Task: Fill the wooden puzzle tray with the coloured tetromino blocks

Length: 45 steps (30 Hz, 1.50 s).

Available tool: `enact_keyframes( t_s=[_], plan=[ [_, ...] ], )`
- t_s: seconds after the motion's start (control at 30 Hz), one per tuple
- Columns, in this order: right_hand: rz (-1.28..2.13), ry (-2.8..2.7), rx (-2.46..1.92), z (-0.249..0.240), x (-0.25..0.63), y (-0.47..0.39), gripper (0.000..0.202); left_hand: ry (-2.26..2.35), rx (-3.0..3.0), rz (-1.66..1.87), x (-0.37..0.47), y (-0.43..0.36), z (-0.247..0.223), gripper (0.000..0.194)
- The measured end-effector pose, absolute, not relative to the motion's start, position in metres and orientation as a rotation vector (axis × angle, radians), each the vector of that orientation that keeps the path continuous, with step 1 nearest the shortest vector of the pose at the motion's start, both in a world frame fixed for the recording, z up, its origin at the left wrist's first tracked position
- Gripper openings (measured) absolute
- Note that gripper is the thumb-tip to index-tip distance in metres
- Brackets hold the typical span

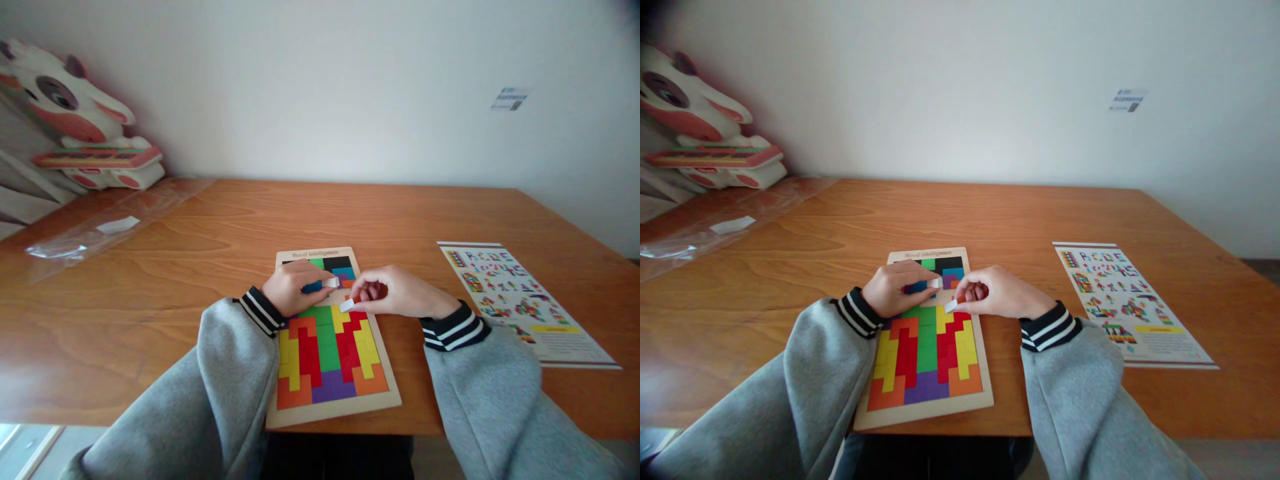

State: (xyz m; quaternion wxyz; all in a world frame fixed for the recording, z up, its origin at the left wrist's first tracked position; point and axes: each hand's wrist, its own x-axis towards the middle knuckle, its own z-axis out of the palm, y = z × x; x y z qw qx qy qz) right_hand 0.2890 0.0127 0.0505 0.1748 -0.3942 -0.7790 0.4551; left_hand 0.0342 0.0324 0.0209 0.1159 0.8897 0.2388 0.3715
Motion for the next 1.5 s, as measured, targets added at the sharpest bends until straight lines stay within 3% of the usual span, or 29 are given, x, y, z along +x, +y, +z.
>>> enact_keyframes(
  t_s=[1.27,1.5],
  plan=[
    [1.217,-2.223,-1.237,0.036,0.286,0.017,0.046,0.716,2.726,1.098,0.035,0.034,0.016,0.013],
    [1.074,-2.107,-1.208,0.037,0.279,0.016,0.034,0.725,2.727,1.101,0.035,0.034,0.016,0.017]
  ],
)
